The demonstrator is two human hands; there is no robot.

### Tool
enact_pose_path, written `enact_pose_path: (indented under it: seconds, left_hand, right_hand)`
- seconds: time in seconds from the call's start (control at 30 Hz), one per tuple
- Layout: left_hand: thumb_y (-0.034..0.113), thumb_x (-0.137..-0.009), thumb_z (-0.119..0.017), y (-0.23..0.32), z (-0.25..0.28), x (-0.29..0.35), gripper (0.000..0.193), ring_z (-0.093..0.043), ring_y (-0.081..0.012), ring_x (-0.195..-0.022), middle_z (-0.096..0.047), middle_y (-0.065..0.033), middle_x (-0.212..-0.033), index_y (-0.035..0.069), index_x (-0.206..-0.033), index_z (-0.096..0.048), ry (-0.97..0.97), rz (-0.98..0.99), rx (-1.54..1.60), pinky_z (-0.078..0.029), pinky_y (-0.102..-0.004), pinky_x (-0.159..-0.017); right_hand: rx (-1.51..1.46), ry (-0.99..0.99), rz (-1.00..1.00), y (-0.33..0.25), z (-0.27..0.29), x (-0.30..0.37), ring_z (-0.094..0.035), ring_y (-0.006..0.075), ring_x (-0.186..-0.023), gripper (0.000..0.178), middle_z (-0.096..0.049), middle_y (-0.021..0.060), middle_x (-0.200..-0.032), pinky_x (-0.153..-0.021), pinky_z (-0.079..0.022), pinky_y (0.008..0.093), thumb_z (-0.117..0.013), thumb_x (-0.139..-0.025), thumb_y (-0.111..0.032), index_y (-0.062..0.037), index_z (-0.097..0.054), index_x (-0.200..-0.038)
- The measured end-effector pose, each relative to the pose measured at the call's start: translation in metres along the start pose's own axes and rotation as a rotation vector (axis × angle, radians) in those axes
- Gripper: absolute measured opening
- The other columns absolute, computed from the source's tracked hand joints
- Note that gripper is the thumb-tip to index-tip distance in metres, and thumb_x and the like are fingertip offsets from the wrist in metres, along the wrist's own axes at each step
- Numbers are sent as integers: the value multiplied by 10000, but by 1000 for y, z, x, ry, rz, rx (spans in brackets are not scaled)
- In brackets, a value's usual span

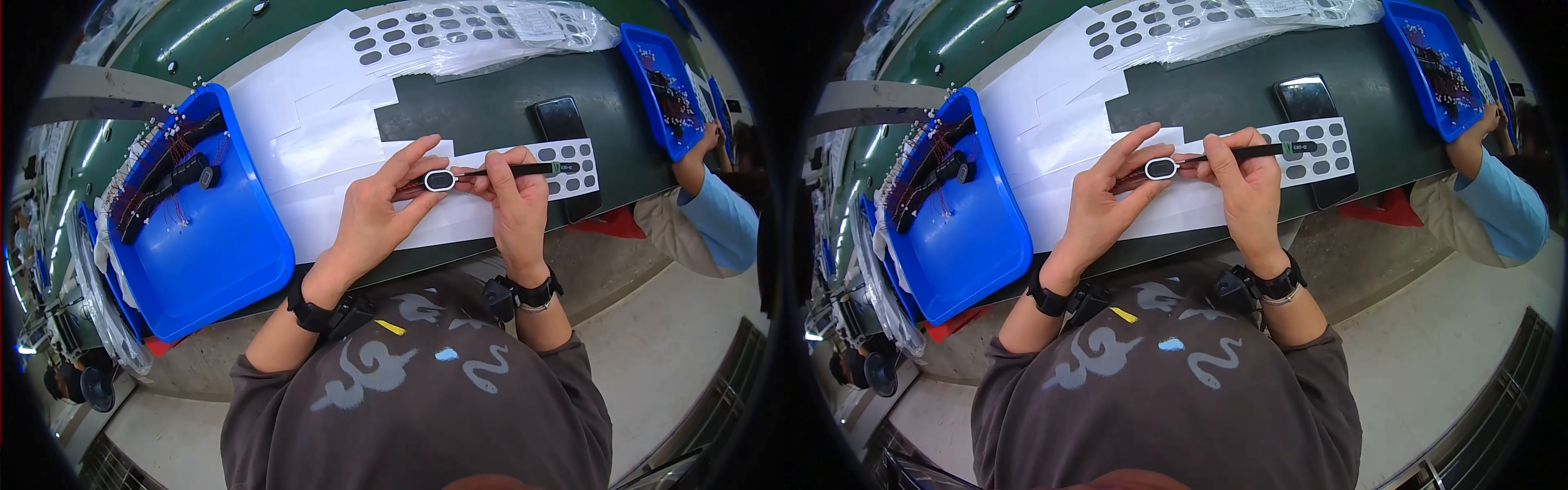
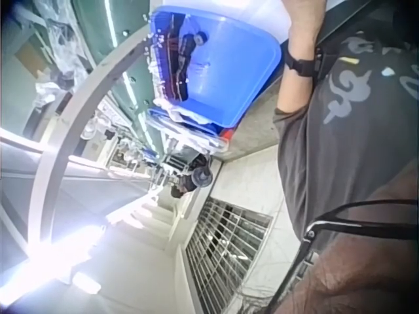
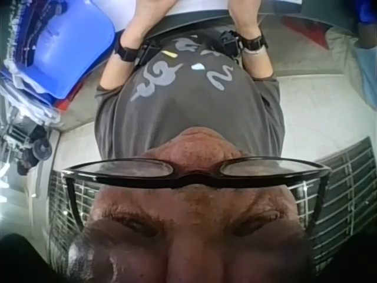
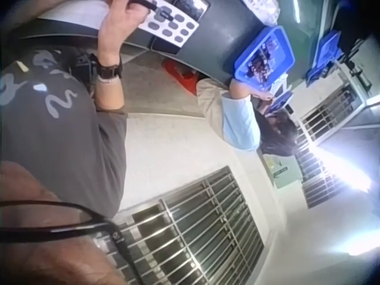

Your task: The person picks up a small electronic component and uses tweezers to apply a sticker to it before placing it in a blue tray. They then pick up a bundle of wires and organize them by hand.

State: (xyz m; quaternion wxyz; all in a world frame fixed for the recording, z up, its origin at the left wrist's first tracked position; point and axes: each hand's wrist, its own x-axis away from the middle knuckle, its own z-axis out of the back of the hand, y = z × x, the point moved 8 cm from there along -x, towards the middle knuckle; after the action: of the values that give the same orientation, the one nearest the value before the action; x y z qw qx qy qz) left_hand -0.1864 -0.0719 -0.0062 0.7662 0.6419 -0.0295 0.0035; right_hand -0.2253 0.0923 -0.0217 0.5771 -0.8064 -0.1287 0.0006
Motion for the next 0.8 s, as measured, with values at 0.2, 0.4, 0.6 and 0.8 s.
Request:
enact_pose_path:
  seconds: [0.2,0.4,0.6,0.8]
  left_hand:
    - [30,-867,-717,-3,-3,-1,477,-673,-159,-1064,-704,-95,-1173,56,-1327,-593,-23,-7,2,-551,-305,-948]
    - [41,-849,-735,4,0,0,339,-709,-177,-977,-721,-93,-1109,43,-1185,-687,8,-43,-18,-589,-301,-867]
    - [34,-851,-732,-3,0,-1,327,-706,-161,-959,-723,-87,-1105,45,-1175,-696,24,-29,53,-588,-300,-869]
    - [35,-852,-731,-1,3,0,323,-704,-158,-970,-723,-89,-1106,45,-1174,-699,9,9,65,-589,-297,-865]
  right_hand:
    - [27,2,-3,3,2,-1,-700,173,-844,144,-620,60,-806,-760,-586,292,-555,-1025,-145,-31,-528,-941]
    - [15,-3,11,-1,-2,0,-703,173,-846,141,-618,54,-797,-758,-585,285,-561,-1022,-146,-33,-529,-943]
    - [131,26,101,-10,-5,6,-703,176,-851,127,-634,63,-821,-769,-577,298,-569,-1014,-121,-6,-537,-973]
    - [1045,-280,890,-58,-41,41,-708,223,-889,153,-689,139,-983,-831,-564,325,-584,-994,-84,23,-562,-1101]
